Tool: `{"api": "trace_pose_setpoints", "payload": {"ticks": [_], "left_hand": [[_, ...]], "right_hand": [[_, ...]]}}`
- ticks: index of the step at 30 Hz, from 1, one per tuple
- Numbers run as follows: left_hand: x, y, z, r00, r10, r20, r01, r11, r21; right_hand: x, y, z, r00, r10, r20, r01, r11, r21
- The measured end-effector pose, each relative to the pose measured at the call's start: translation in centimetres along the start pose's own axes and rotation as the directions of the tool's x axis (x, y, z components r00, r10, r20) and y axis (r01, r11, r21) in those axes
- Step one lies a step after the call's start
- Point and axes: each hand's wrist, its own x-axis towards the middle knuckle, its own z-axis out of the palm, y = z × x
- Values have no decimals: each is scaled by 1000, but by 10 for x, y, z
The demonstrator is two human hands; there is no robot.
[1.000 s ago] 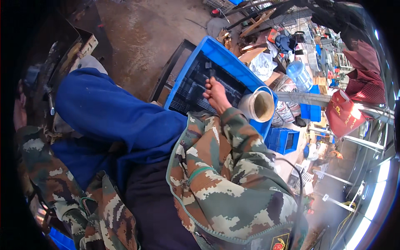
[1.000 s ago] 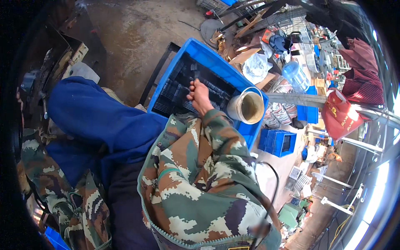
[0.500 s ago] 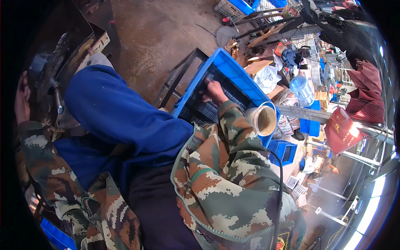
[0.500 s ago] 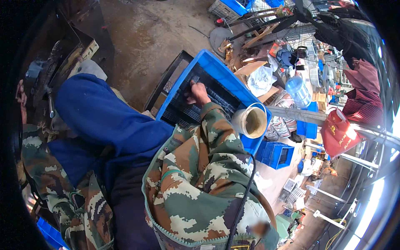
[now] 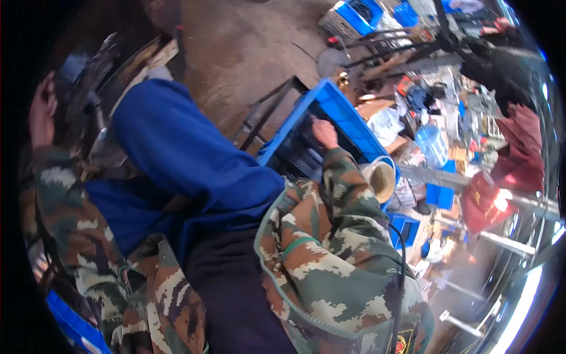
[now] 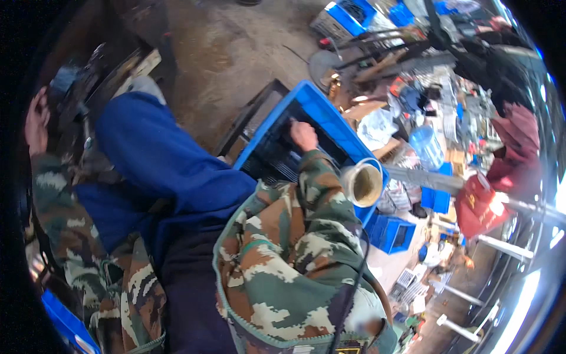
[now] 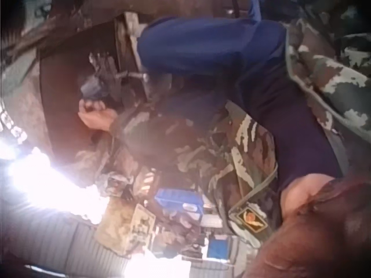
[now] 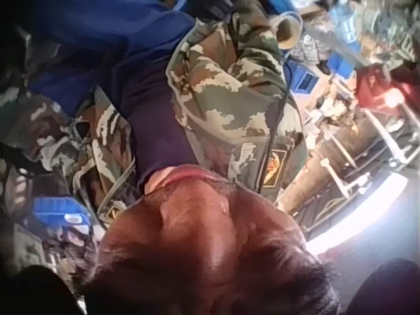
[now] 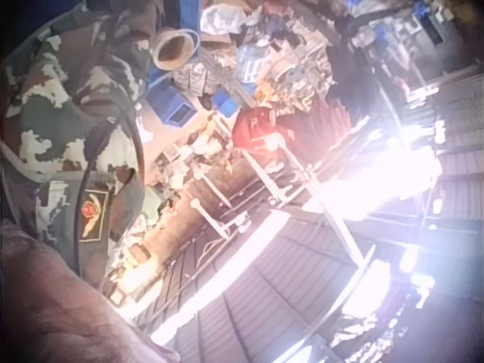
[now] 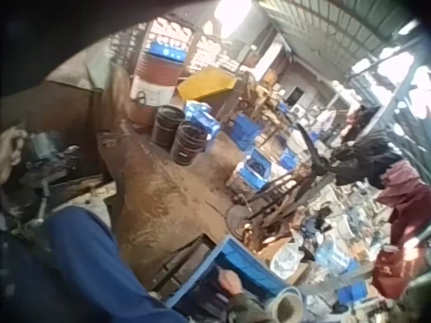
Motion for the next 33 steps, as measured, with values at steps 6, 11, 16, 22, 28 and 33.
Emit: {"api": "trace_pose_setpoints", "payload": {"ticks": [6,11,16,22,28,33], "left_hand": [[-52,55,62,990,-48,-134,36,996,-86],[-60,87,80,961,-117,-251,94,990,-101],[-65,88,74,957,-139,-256,108,985,-132],[-65,81,65,966,-99,-240,61,985,-159],[-45,83,68,964,-40,-263,-5,986,-168],[-54,84,56,962,-26,-271,-20,986,-165]], "right_hand": [[-23,-82,-87,918,-127,-375,326,781,533],[-86,-246,-165,829,-360,-429,554,423,717],[-157,-391,-177,277,-863,-423,941,156,299],[-186,-457,-106,-214,-975,63,964,-201,173],[-182,-462,-98,-302,-953,-20,949,-302,92],[-182,-474,-86,-432,-894,-119,899,-437,22]]}}
